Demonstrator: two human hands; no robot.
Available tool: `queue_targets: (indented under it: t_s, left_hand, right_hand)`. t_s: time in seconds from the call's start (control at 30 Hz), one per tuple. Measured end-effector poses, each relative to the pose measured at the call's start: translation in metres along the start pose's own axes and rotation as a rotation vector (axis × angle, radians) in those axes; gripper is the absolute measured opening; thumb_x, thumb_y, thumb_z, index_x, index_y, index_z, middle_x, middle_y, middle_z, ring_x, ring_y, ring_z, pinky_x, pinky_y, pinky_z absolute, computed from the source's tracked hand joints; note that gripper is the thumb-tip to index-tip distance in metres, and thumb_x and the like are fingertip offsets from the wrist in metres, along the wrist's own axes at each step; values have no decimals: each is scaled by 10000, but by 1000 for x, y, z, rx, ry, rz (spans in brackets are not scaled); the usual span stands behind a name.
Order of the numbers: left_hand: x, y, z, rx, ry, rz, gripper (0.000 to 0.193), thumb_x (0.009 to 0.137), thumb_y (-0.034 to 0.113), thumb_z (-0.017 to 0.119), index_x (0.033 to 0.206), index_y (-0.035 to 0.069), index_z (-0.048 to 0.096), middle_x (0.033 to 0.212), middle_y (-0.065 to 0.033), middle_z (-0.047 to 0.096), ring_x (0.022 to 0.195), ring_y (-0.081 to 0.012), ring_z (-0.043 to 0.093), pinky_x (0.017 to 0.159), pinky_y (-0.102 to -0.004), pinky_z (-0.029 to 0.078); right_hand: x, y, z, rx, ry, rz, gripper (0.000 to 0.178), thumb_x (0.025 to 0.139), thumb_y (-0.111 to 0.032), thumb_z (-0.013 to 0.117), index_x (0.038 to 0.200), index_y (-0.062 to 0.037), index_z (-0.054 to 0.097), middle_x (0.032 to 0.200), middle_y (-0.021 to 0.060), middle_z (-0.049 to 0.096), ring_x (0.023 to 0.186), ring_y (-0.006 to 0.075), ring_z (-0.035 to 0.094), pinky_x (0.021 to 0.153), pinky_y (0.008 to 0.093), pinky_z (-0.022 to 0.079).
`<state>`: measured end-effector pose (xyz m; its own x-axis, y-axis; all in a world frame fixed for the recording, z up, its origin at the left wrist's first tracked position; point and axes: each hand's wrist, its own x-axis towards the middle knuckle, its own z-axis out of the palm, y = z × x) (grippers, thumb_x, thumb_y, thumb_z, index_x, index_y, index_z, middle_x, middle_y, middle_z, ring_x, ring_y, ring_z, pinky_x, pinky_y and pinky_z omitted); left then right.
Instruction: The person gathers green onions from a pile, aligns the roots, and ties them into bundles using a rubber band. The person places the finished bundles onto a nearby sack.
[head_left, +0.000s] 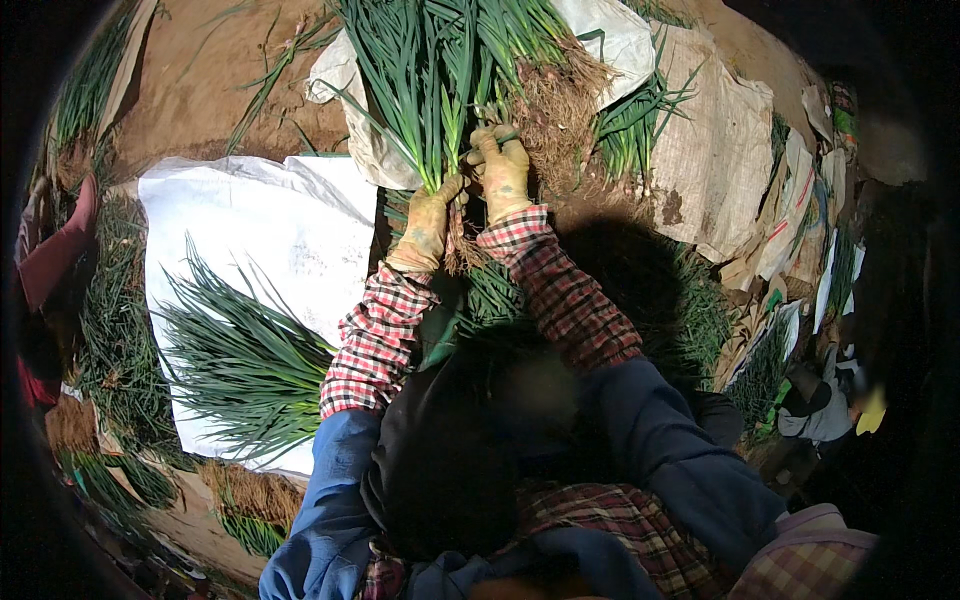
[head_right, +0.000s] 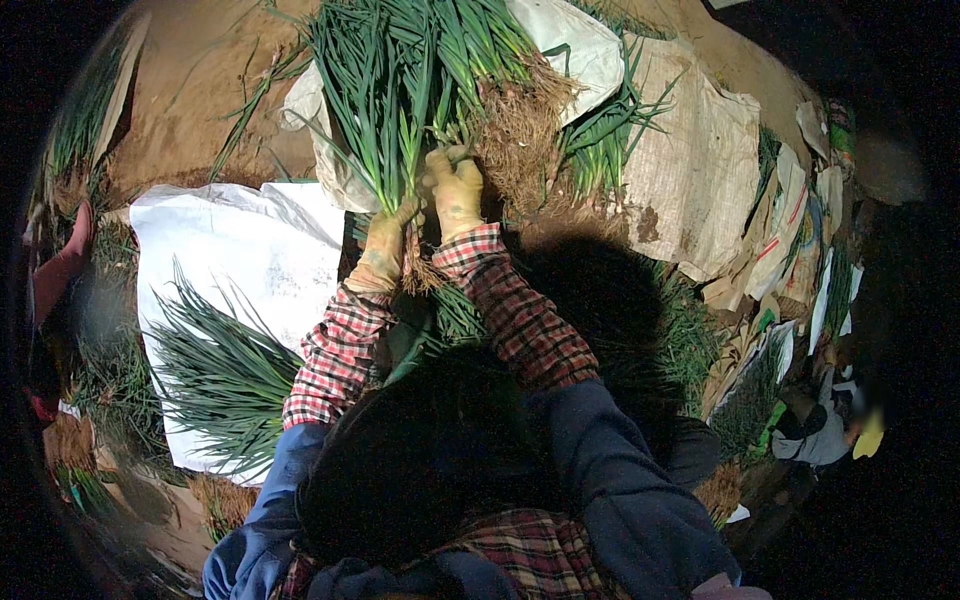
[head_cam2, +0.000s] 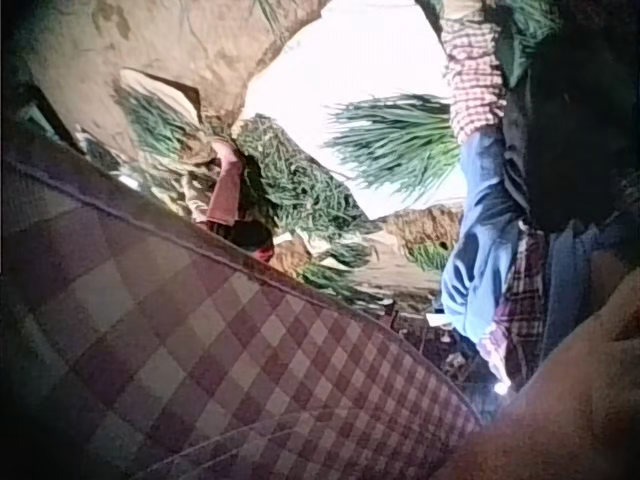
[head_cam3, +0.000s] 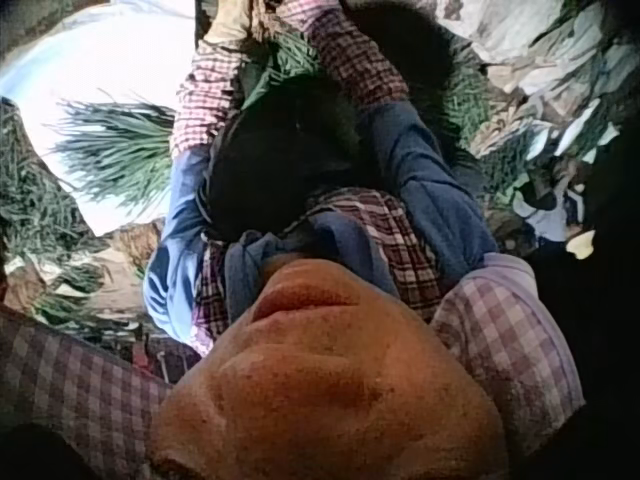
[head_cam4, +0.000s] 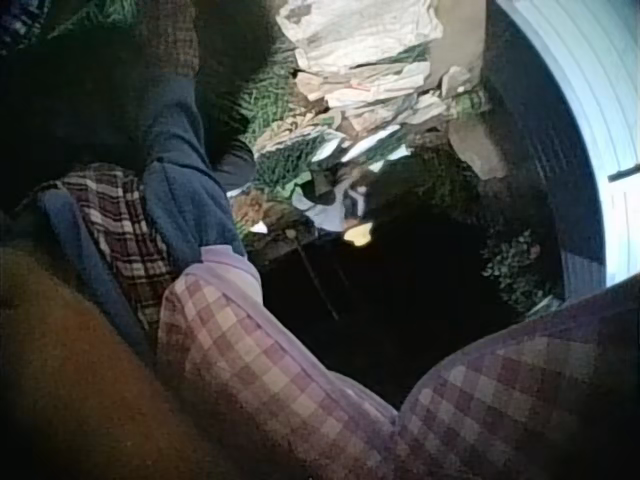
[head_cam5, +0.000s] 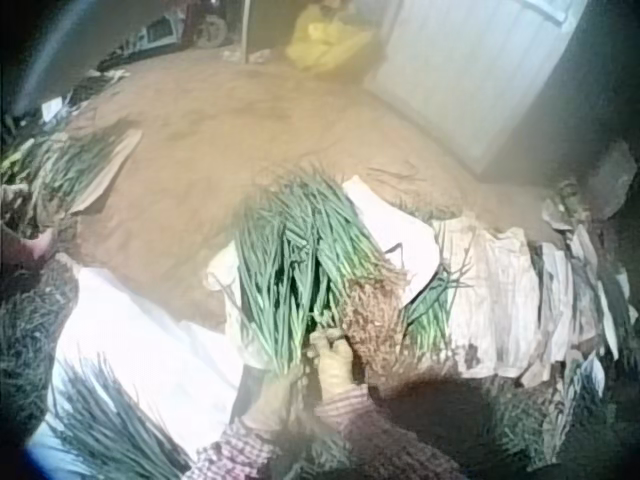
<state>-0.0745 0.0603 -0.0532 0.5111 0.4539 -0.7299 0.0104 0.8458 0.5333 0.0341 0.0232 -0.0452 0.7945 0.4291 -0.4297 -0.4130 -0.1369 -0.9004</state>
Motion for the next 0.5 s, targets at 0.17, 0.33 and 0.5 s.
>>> queue_targets:
  t_s: [0.17,0.33,0.5]
  left_hand:
    - [11,4,-6,-75,-79,-136,277,845,261,642,888,-8,590,631,-57,566,433,-132,481,349,-257,368]
    - [14,6,-22,-106,-62,-12,287,880,263,597,1032,20,605,721,-38,586,552,-137,540,409,-237,407]
    - [6,31,-36,-286,-294,-48,281,919,232,534,1079,4,569,690,-4,529,534,-105,480,447,-201,405]
  right_hand:
    - [-11,-10,-9,256,-149,76,140,901,-188,551,865,-54,531,731,38,573,609,139,533,555,269,439]
    - [-20,-13,-44,579,-28,-97,80,906,-114,506,845,-64,517,753,73,552,683,170,528,633,311,474]
    - [-57,44,-130,-215,-906,-46,133,868,-223,547,877,-92,571,787,73,578,726,175,549,678,312,463]
